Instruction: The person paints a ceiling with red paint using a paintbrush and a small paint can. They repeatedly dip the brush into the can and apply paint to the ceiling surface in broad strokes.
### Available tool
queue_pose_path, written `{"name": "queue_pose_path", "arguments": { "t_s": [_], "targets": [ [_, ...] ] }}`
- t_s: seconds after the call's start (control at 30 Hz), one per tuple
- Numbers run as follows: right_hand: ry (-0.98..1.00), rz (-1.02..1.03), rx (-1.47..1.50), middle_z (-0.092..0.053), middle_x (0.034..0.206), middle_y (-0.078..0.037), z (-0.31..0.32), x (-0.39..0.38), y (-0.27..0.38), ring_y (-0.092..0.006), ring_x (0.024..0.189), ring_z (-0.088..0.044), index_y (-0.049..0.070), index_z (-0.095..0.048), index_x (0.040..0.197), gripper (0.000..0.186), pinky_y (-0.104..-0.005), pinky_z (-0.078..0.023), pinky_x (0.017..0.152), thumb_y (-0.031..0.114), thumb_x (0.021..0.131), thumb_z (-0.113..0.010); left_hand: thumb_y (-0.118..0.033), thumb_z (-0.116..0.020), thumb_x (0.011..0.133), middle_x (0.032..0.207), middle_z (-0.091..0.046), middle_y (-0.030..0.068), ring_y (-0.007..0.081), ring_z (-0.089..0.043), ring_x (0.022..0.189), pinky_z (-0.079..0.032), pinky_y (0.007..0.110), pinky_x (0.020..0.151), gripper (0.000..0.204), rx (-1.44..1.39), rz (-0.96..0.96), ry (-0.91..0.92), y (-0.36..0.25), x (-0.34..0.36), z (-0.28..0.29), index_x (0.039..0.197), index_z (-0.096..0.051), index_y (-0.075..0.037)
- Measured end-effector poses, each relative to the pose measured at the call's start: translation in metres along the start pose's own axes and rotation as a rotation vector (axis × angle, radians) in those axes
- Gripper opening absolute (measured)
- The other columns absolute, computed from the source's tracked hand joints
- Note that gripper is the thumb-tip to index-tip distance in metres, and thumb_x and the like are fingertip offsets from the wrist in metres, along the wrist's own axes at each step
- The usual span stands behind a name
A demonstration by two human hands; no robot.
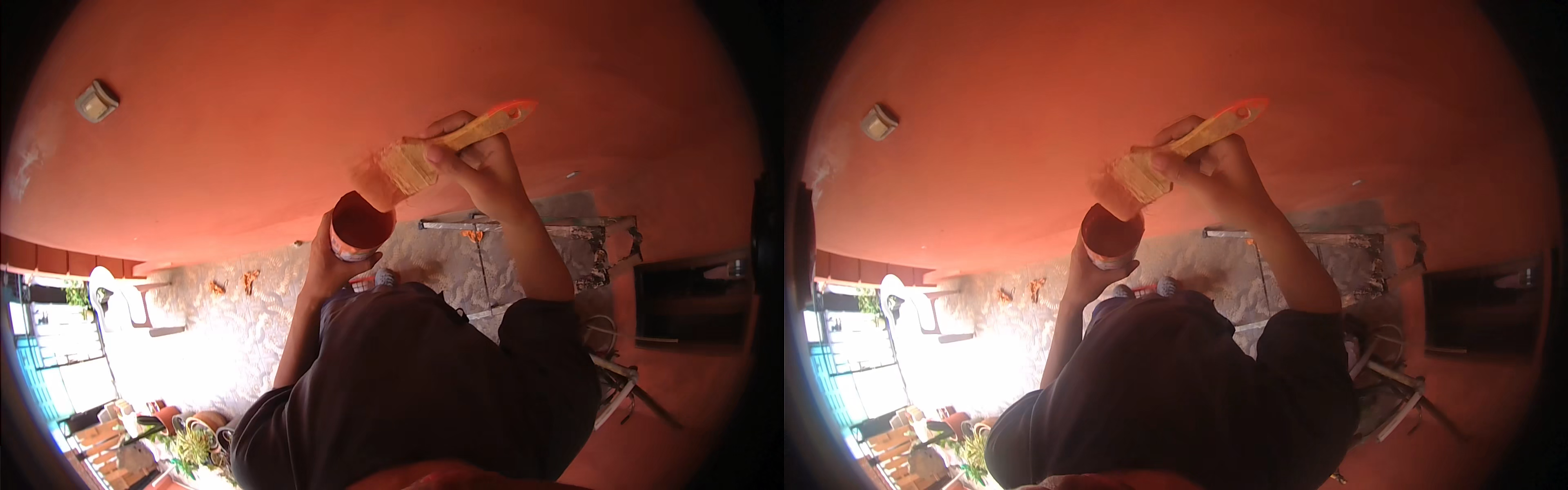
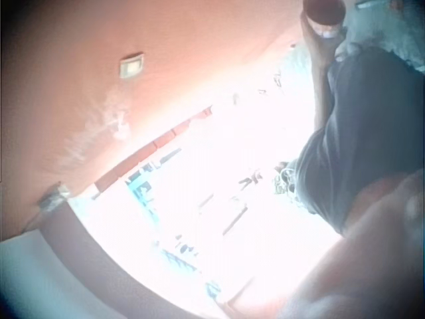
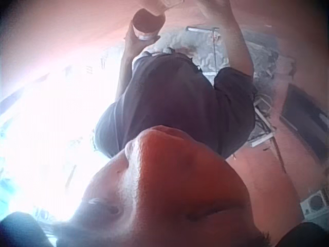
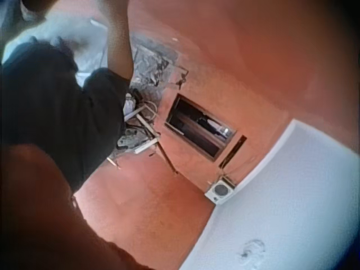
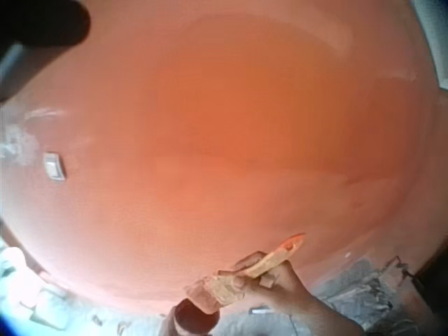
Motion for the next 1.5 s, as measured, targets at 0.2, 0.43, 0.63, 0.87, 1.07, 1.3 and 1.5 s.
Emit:
{"name": "queue_pose_path", "arguments": {
  "t_s": [0.2,0.43,0.63,0.87,1.07,1.3,1.5],
  "targets": [
    [0.245,0.133,-0.289,-0.079,0.114,-0.005,-0.026,-0.001,0.018,-0.0132,0.105,-0.076,0.000,-0.077,0.121,0.026,-0.0320,-0.061,0.095,0.009,0.100,-0.088,-0.019,-0.105,0.074,0.145,-0.071,0.0188,0.0306,-0.071,0.135,-0.058,0.046,0.113,0.100,0.005,0.099,0.033,-0.013,0.008,0.001,0.157,-0.052,-0.002],
    [0.377,0.242,-0.595,-0.080,0.103,-0.005,-0.051,0.004,0.011,-0.0236,0.095,-0.077,0.008,-0.084,0.110,0.021,-0.0366,-0.062,0.083,0.007,0.090,-0.091,-0.018,-0.106,0.071,0.145,-0.072,0.0182,0.0300,-0.071,0.135,-0.059,0.045,0.114,0.102,-0.019,0.069,0.048,-0.004,0.006,0.002,0.157,-0.052,-0.002],
    [0.407,0.263,-0.709,-0.076,0.095,-0.004,-0.066,0.006,-0.001,-0.0274,0.083,-0.071,0.010,-0.082,0.109,0.014,-0.0416,-0.058,0.076,0.010,0.095,-0.086,-0.018,-0.106,0.070,0.143,-0.073,0.0184,0.0310,-0.073,0.132,-0.060,0.045,0.111,0.105,0.045,0.076,0.040,-0.001,0.003,0.004,0.157,-0.051,-0.002],
    [0.382,0.218,-0.823,-0.063,0.084,-0.004,-0.071,0.005,-0.009,-0.0239,0.076,-0.065,0.016,-0.081,0.101,0.011,-0.0422,-0.052,0.068,0.015,0.092,-0.086,-0.023,-0.108,0.071,0.137,-0.075,0.0184,0.0300,-0.076,0.127,-0.062,0.044,0.108,0.102,0.063,0.026,0.028,-0.007,0.005,0.006,0.154,-0.053,-0.001],
    [0.339,0.256,-0.879,-0.052,0.079,-0.002,-0.076,0.006,-0.015,-0.0202,0.072,-0.056,0.019,-0.080,0.094,0.010,-0.0383,-0.047,0.063,0.018,0.088,-0.088,-0.026,-0.109,0.071,0.135,-0.076,0.0188,0.0297,-0.077,0.124,-0.063,0.044,0.105,0.102,0.099,-0.006,0.005,-0.019,0.007,0.005,0.153,-0.054,-0.002],
    [0.318,0.254,-0.876,-0.052,0.080,-0.002,-0.077,0.005,-0.020,-0.0200,0.073,-0.056,0.018,-0.080,0.091,0.010,-0.0372,-0.046,0.062,0.019,0.086,-0.089,-0.025,-0.109,0.070,0.137,-0.075,0.0198,0.0316,-0.077,0.125,-0.064,0.045,0.105,0.103,0.096,0.010,0.037,-0.012,0.005,0.005,0.154,-0.053,-0.002],
    [0.272,0.222,-0.890,-0.051,0.080,-0.002,-0.068,0.001,0.005,-0.0197,0.073,-0.057,0.018,-0.080,0.091,0.011,-0.0375,-0.046,0.062,0.019,0.086,-0.090,-0.020,-0.108,0.071,0.143,-0.074,0.0200,0.0317,-0.076,0.130,-0.063,0.045,0.109,0.103,-0.039,0.056,0.083,-0.002,0.006,0.004,0.155,-0.053,-0.002]
  ]
}}
Point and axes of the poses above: each hand's wrist, its own x-axis towards the middle knuckle, its own z-axis out of the back of the hand, y = z × x, the point moved 2 cm from there along x, towards the middle knuckle
